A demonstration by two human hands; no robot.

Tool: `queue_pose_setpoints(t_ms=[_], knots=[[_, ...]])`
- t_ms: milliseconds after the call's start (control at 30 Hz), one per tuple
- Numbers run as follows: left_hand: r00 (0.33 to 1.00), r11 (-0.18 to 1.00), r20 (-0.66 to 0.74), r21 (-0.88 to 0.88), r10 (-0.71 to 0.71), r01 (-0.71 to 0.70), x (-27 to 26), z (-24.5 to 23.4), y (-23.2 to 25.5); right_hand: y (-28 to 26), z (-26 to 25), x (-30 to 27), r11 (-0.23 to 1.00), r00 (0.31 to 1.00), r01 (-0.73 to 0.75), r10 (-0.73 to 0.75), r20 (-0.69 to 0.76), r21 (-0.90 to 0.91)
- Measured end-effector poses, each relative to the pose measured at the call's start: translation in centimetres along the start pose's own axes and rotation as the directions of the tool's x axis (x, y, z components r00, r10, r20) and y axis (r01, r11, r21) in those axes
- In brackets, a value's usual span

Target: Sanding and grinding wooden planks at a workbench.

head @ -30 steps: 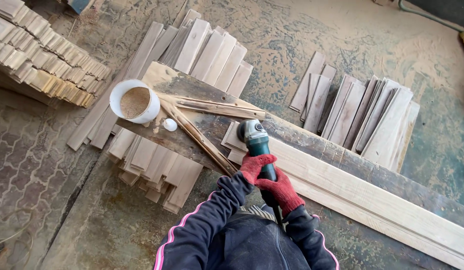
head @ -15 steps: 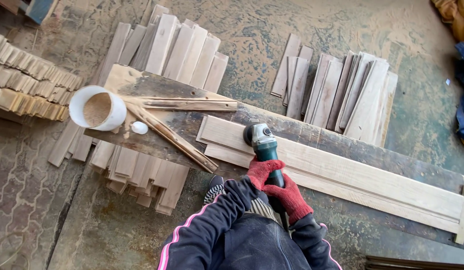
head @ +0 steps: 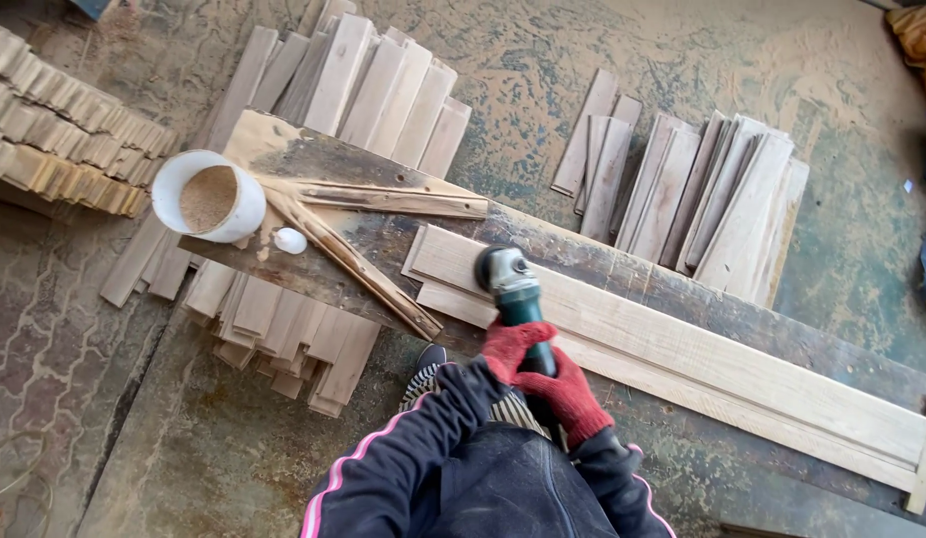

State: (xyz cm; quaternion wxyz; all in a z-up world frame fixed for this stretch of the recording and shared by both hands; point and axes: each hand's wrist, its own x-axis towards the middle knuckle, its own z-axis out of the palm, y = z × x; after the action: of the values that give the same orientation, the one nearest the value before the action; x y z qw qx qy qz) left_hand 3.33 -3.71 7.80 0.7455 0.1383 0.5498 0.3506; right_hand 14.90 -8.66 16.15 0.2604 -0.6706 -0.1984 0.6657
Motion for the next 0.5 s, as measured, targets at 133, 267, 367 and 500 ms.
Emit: queue_pose_setpoints(t_ms=[133,267,367,500], knots=[[0.998,0.997,-0.069,-0.076,0.016,-0.021,-0.6,-3.9,2.7,-1.6,3.7,0.8,0.990,0.996,0.019,-0.006,0.092,-0.138],[0.997,1.000,-0.073,-0.017,0.013,-0.015,0.4,-3.6,2.4,-1.7,3.3,0.9,0.991,0.993,0.064,-0.052,0.107,-0.114],[1.000,0.998,0.025,-0.067,-0.016,0.018,0.7,-0.3,1.8,-0.1,0.4,1.2,0.998,0.998,0.053,-0.051,0.048,-0.026],[0.995,0.996,0.059,-0.015,-0.084,0.085,0.4,4.2,-0.3,1.0,-3.3,-0.3,0.999,0.998,0.000,-0.002,-0.068,-0.032]])
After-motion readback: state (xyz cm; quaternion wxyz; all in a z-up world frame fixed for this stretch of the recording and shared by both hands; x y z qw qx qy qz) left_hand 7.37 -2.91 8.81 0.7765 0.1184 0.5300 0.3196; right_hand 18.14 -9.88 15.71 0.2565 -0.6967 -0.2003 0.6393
